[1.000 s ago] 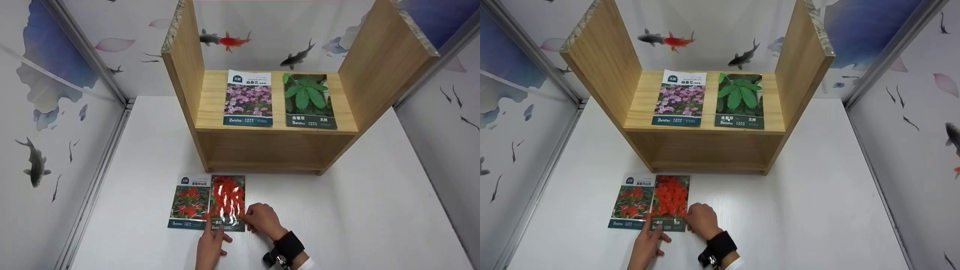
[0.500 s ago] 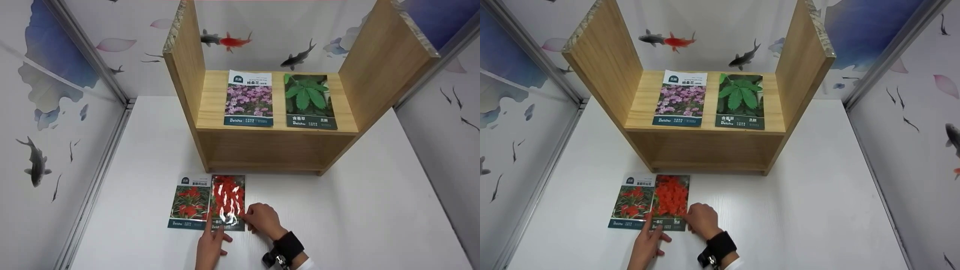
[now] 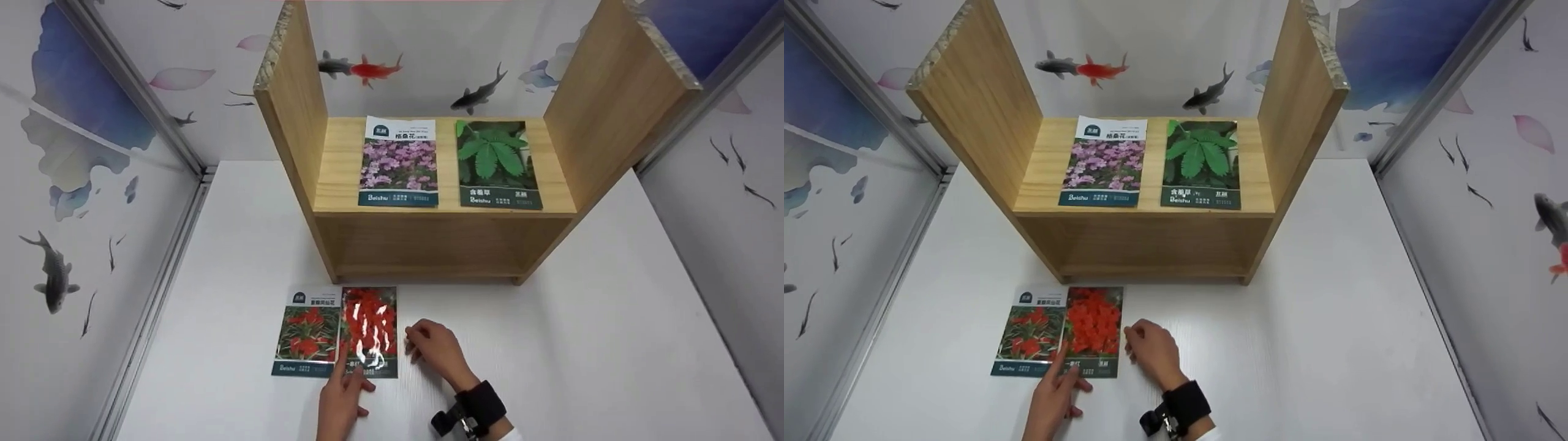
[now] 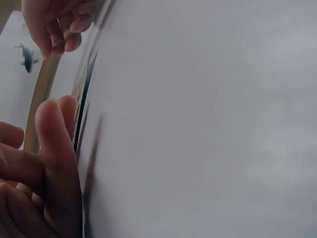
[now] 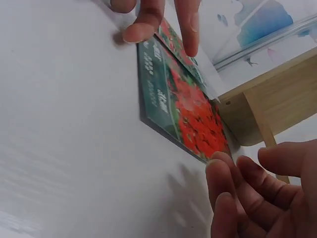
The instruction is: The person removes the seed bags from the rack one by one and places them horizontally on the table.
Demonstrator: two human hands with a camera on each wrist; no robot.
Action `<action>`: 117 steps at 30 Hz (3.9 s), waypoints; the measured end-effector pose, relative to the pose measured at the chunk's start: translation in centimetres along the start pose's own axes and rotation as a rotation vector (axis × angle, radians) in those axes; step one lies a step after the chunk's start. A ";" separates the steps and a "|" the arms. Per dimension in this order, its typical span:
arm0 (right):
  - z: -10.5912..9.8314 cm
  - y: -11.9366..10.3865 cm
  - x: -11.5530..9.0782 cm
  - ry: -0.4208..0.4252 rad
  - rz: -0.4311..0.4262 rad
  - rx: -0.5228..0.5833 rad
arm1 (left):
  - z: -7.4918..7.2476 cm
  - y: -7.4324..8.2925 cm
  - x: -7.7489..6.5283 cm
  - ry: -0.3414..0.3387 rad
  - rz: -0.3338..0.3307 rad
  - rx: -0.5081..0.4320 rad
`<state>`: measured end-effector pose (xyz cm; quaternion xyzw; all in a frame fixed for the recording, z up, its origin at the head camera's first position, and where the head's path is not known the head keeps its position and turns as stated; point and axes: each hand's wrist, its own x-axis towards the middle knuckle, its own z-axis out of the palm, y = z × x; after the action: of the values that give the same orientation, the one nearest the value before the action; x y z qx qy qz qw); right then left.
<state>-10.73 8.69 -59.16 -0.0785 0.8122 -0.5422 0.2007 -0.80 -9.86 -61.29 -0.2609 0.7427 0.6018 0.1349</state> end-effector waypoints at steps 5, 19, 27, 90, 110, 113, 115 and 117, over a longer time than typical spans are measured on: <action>-1.8 -0.9 -0.2 0.115 -0.034 0.026 | 0.4 1.2 0.0 0.036 0.004 -0.021; -8.4 -5.3 -2.9 0.336 -0.106 0.029 | 1.7 5.4 0.2 0.049 0.283 0.072; -10.4 -6.0 -4.2 0.419 -0.143 0.030 | 2.9 8.3 0.0 -0.059 0.500 0.036; -20.7 -14.3 -0.8 0.444 -0.245 0.240 | 7.1 28.0 2.1 -0.254 0.734 0.031; -19.1 -16.8 0.0 0.362 -0.150 0.100 | 6.7 30.6 -0.2 -0.345 0.622 -0.058; -19.0 -17.0 0.0 0.366 -0.152 0.086 | 6.5 30.7 -0.4 -0.331 0.625 -0.035; -18.9 -17.0 0.0 0.385 -0.154 0.087 | 6.3 30.7 -0.4 -0.332 0.620 -0.039; -18.9 -16.8 0.0 0.398 -0.169 0.113 | 6.3 30.7 -0.3 -0.336 0.620 -0.066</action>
<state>-20.07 18.03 -37.57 -0.0264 0.7946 -0.6065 -0.0056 -18.17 0.60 -37.41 0.0753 0.7342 0.6723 0.0573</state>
